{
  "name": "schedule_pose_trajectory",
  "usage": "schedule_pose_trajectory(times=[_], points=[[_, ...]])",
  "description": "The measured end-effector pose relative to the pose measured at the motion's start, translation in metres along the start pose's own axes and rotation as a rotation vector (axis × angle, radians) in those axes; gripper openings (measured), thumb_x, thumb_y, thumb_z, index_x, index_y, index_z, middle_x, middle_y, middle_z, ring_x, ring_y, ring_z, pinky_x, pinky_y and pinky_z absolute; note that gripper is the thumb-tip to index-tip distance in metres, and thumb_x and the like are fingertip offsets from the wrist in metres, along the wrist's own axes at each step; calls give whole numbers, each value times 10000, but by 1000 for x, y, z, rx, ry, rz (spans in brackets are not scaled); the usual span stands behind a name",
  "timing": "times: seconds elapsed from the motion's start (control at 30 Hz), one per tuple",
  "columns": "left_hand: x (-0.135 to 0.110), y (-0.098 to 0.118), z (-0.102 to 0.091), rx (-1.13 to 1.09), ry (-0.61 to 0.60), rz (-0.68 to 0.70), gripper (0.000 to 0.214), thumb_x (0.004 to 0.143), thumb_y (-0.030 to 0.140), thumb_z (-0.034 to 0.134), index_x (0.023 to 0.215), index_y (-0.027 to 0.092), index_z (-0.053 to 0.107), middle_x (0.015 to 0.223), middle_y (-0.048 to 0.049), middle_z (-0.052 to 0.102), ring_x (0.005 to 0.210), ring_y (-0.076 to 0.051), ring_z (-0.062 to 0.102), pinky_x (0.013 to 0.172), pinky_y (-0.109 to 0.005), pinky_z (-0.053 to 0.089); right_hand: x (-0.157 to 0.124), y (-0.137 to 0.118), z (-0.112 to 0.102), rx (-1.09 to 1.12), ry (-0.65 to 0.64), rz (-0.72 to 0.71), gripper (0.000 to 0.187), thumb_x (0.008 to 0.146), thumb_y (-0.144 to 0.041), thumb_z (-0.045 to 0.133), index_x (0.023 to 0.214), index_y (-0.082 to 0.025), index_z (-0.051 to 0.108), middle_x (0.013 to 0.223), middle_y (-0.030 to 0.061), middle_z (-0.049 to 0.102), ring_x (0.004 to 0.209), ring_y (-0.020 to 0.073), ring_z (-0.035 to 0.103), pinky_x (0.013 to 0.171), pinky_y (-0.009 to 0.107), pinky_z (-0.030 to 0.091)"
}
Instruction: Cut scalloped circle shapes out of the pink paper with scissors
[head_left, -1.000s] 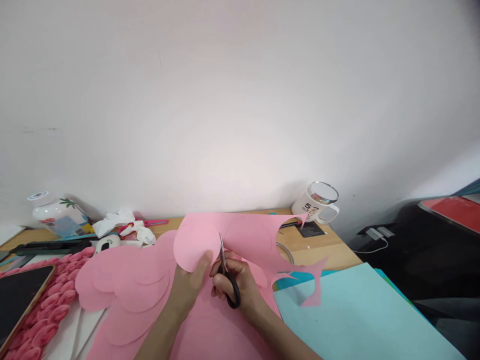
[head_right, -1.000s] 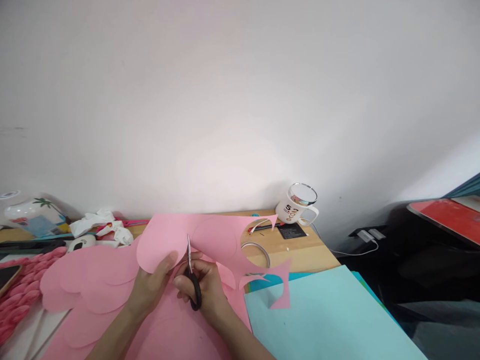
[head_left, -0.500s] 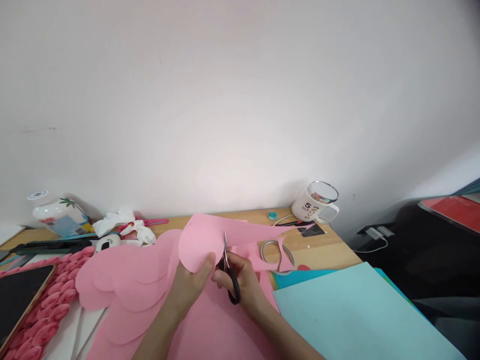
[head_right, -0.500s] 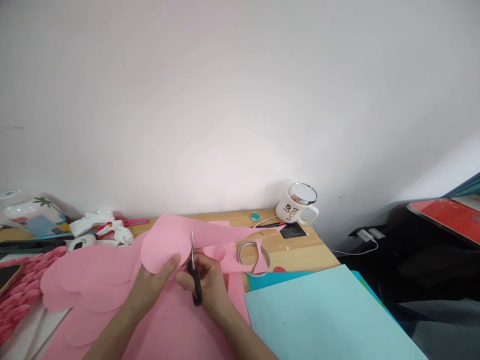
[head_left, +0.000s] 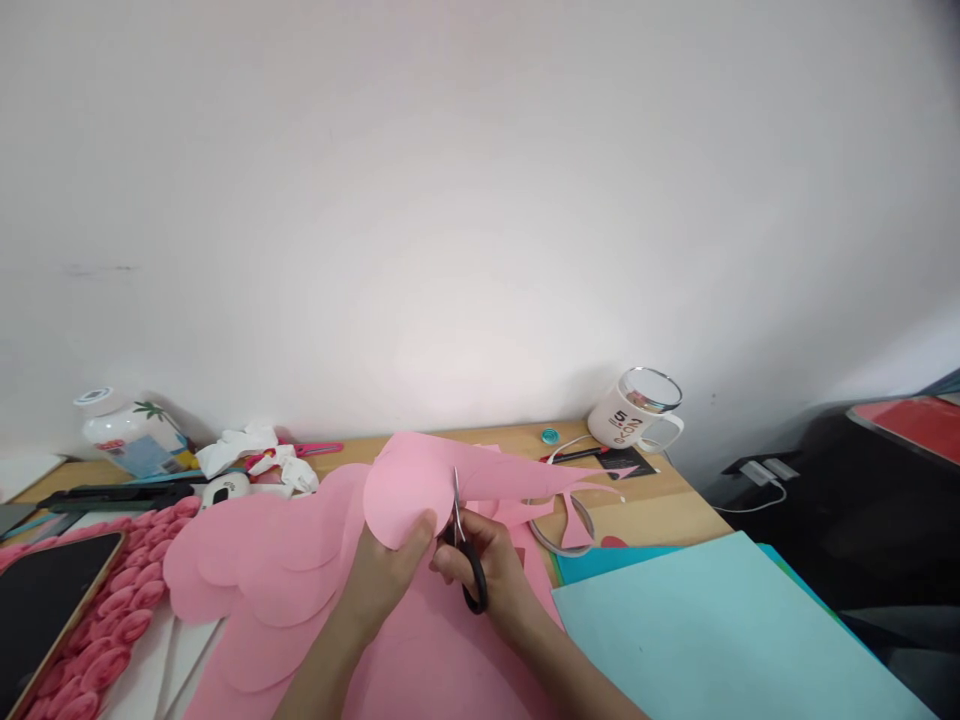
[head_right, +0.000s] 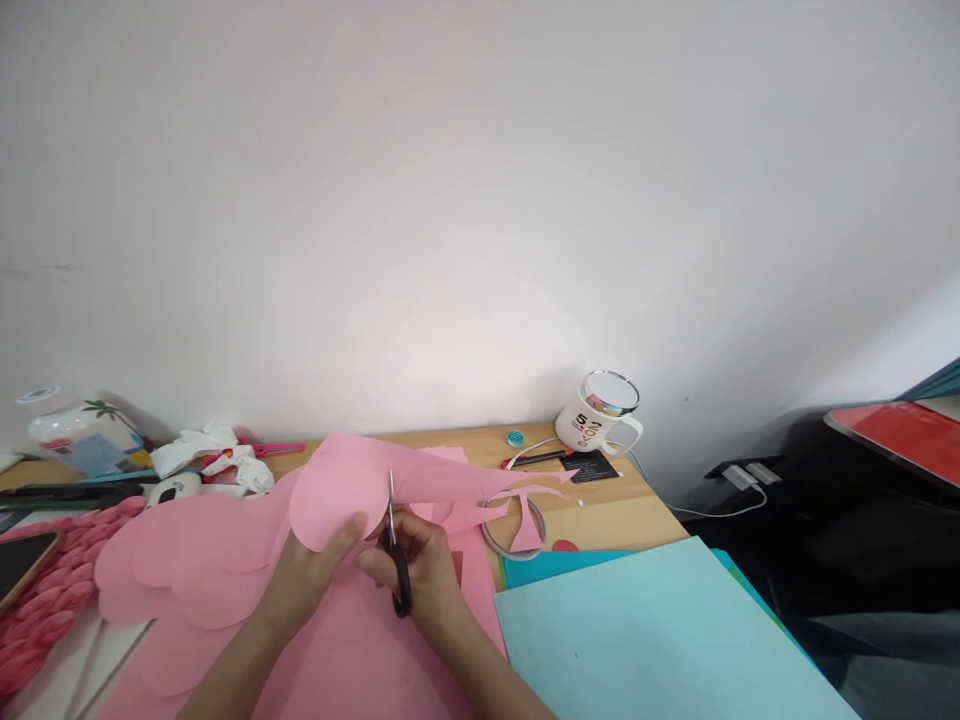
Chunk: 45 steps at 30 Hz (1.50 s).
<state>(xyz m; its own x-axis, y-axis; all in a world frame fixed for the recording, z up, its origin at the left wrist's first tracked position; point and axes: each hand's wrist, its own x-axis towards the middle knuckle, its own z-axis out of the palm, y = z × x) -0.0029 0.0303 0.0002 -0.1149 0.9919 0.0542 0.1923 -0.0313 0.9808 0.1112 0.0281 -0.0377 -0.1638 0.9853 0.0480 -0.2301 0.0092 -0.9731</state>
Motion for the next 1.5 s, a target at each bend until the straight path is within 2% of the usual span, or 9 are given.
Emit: schedule_pose_trajectory(times=[0.07, 0.27, 0.57, 0.77, 0.97, 1.1, 1.23, 1.4, 1.5], points=[[0, 0, 0, -7, 10, 4, 264, 689, 404, 519, 770, 176, 623, 812, -59, 694, 821, -224, 632, 742, -314, 496, 0, 1, -1, 8, -8, -7, 111, 623, -223, 626, 574, -174, 539, 502, -48, 470, 479, 96, 402, 456, 218, 320], [1, -1, -1, -10, 1, -18, 278, 683, 386, 527, 828, 169, 623, 810, -66, 695, 796, -225, 637, 705, -312, 508, 0, 0, 0, 2, 1, 10, 107, 621, -248, 633, 597, -173, 560, 481, -53, 476, 439, 91, 410, 433, 215, 323], [3, -2, -4, -7, -7, 14, 270, 697, 367, 519, 834, 161, 627, 789, -55, 695, 779, -216, 637, 697, -304, 510, -1, 0, 0, 13, -13, 18, 69, 631, -220, 599, 617, -164, 560, 484, -47, 499, 417, 76, 409, 415, 199, 323], [8, -6, -9, 16, -74, -1, 273, 703, 371, 531, 844, 158, 628, 813, -59, 704, 816, -227, 643, 713, -306, 512, -2, -2, 1, 3, -17, 24, 27, 644, -169, 562, 620, -164, 551, 482, -47, 514, 419, 73, 402, 420, 194, 313], [10, -11, -8, -6, -65, -3, 257, 684, 354, 558, 835, 158, 630, 832, -59, 706, 819, -218, 645, 700, -284, 514, -2, -2, 1, 13, -24, 26, 47, 646, -159, 542, 600, -162, 532, 464, -50, 502, 401, 70, 399, 405, 190, 294], [7, -8, -2, -87, 21, -20, 245, 686, 376, 560, 757, 151, 624, 787, -71, 706, 771, -225, 649, 658, -283, 517, -2, 0, 3, 18, -31, 22, 82, 653, -159, 535, 574, -164, 515, 455, -50, 494, 406, 73, 410, 412, 191, 312], [2, 0, 6, -132, 104, -52, 281, 675, 401, 577, 770, 144, 645, 775, -84, 714, 819, -246, 649, 669, -292, 522, -2, 3, 4, 31, -34, 36, 82, 647, -172, 553, 573, -169, 517, 436, -61, 467, 412, 80, 427, 425, 198, 339], [0, 5, 6, -102, 60, -67, 276, 671, 378, 583, 799, 143, 652, 756, -73, 710, 796, -242, 651, 638, -301, 526, -1, -2, 4, 12, -13, 52, 54, 617, -190, 591, 595, -169, 547, 450, -56, 486, 415, 85, 409, 420, 206, 333], [0, 4, 3, -67, 91, -49, 297, 638, 378, 618, 831, 152, 634, 825, -62, 703, 808, -227, 643, 684, -303, 521, 0, -5, 3, 15, -6, 15, 89, 599, -184, 607, 555, -170, 531, 491, -52, 475, 467, 91, 411, 453, 210, 343]])
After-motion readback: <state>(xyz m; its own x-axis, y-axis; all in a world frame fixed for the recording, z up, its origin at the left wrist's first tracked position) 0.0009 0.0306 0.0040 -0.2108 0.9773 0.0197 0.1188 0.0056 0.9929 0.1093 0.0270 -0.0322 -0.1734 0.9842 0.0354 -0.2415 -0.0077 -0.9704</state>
